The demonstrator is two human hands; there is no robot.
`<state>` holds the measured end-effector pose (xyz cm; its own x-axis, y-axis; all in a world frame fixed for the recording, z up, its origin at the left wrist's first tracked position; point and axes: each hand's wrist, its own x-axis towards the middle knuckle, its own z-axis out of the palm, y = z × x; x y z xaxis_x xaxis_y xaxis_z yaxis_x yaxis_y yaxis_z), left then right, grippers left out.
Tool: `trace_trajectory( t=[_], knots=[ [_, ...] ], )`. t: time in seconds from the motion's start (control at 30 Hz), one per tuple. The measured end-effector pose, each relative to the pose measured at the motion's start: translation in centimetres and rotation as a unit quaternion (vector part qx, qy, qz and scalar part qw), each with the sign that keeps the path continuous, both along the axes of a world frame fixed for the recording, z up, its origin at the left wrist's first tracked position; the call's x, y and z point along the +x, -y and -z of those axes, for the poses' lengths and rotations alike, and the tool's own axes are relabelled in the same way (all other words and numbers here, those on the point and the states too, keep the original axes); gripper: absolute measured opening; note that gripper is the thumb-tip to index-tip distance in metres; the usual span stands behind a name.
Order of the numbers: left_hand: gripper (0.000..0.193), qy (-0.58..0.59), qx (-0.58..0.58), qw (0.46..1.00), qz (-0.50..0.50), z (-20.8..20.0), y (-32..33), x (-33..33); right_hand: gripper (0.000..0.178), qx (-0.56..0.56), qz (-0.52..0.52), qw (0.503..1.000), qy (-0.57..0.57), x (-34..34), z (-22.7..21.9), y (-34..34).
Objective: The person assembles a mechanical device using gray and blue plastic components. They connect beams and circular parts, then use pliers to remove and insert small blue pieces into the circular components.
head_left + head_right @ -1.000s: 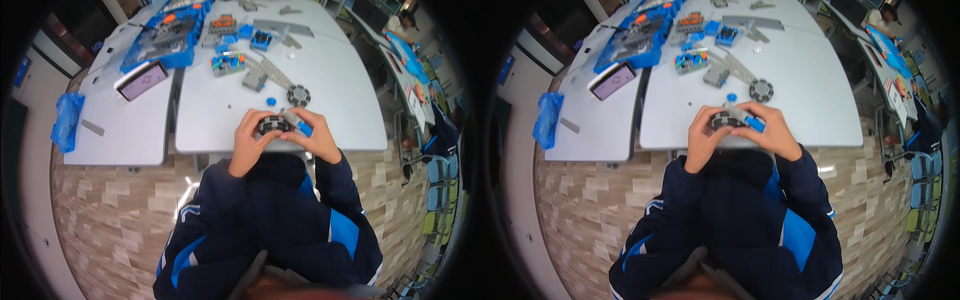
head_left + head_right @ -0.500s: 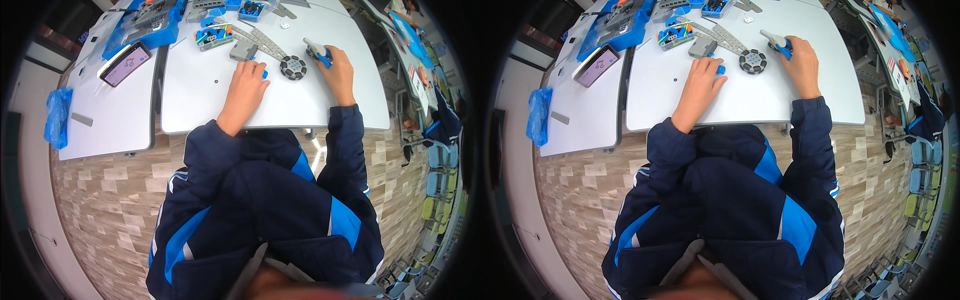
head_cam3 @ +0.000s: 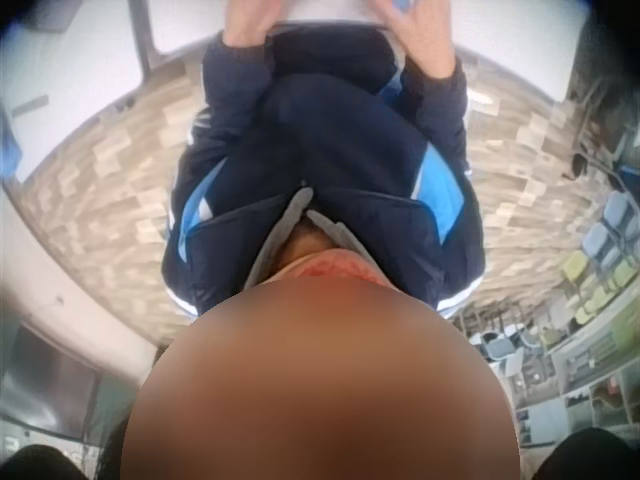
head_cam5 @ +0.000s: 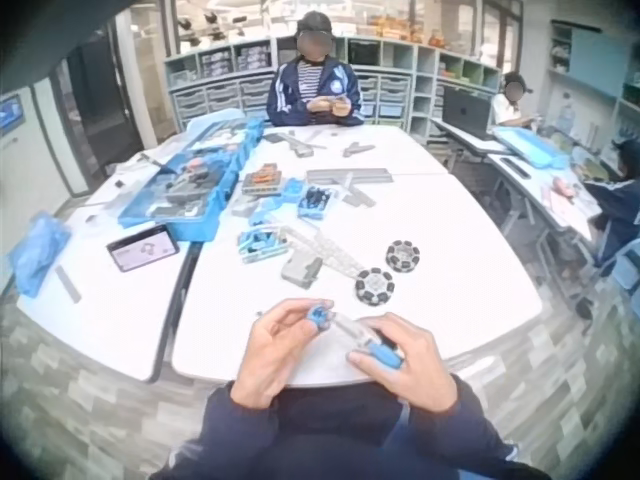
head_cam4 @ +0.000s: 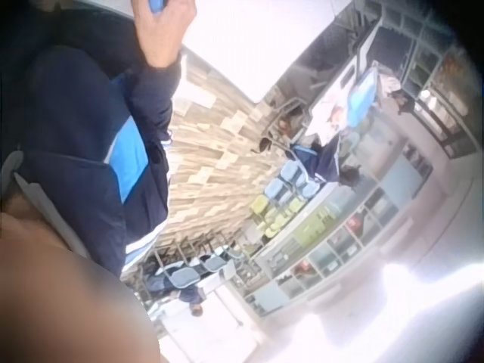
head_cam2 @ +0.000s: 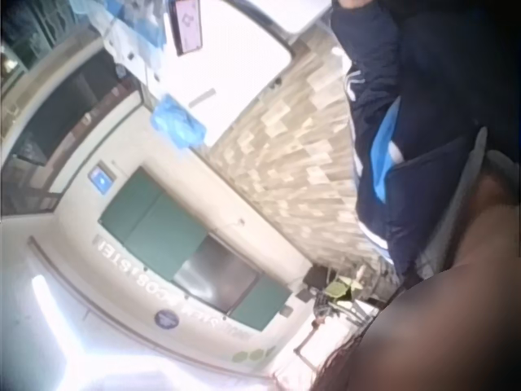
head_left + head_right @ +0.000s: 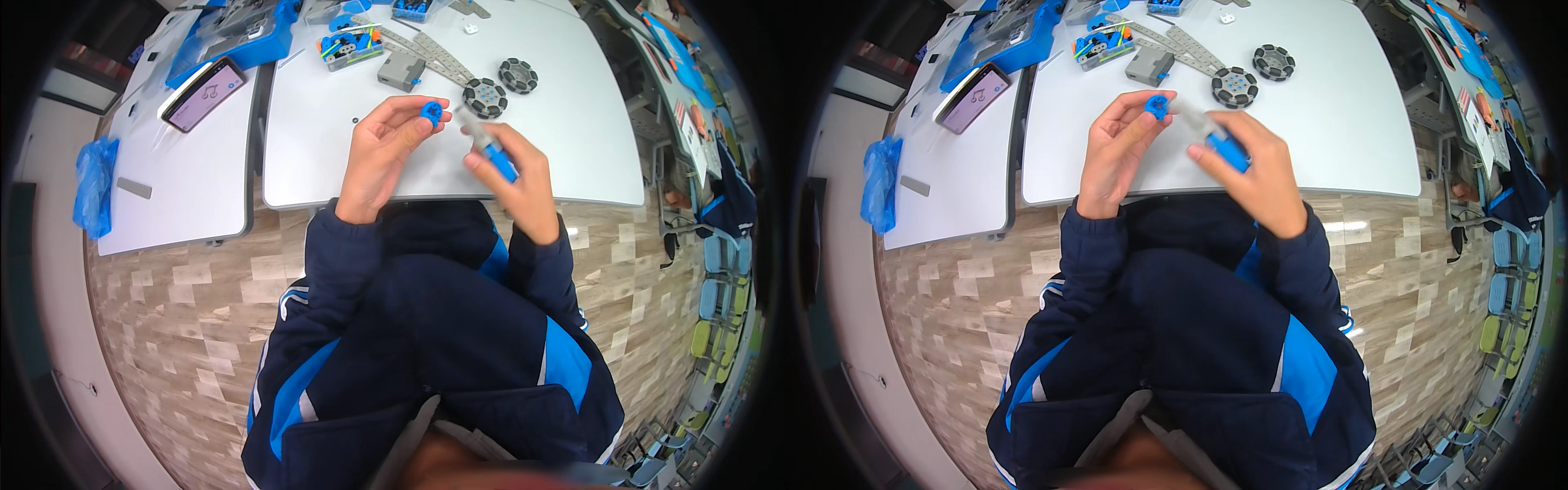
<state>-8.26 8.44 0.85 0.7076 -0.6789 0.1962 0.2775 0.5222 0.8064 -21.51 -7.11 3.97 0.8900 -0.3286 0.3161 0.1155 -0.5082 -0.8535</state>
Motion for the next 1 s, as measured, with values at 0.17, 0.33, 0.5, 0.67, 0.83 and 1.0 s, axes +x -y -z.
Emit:
trace_trajectory(
  t=[0.17,0.33,0.5,0.67,0.83,1.0],
  knots=[
    [0.025,0.070,-0.004,0.994,-0.080,-0.7,-1.5,-0.9,0.040,-0.210,0.070,0.975,0.031,-0.2,-1.1,-1.8],
    [0.026,0.100,0.023,0.988,-0.113,-1.2,-2.1,-1.3,0.043,-0.297,0.058,0.950,0.078,-0.1,-1.4,-1.4],
    [0.031,0.176,0.088,0.973,-0.119,-1.8,-3.0,-1.3,0.046,-0.387,0.043,0.916,0.094,-0.1,-1.5,-0.6],
    [0.030,0.328,0.187,0.921,-0.095,-2.7,-4.7,-1.4,0.046,-0.465,-0.032,0.883,0.052,-1.3,-2.3,0.7],
    [0.023,0.425,0.194,0.877,-0.111,-3.8,-5.7,-2.2,0.031,-0.400,-0.112,0.907,0.065,-1.2,-1.8,1.2],
    [0.026,0.467,0.212,0.851,-0.110,-3.7,-6.2,-2.1,0.032,-0.214,-0.180,0.959,-0.037,-0.8,-1.0,1.6]
  ],
)
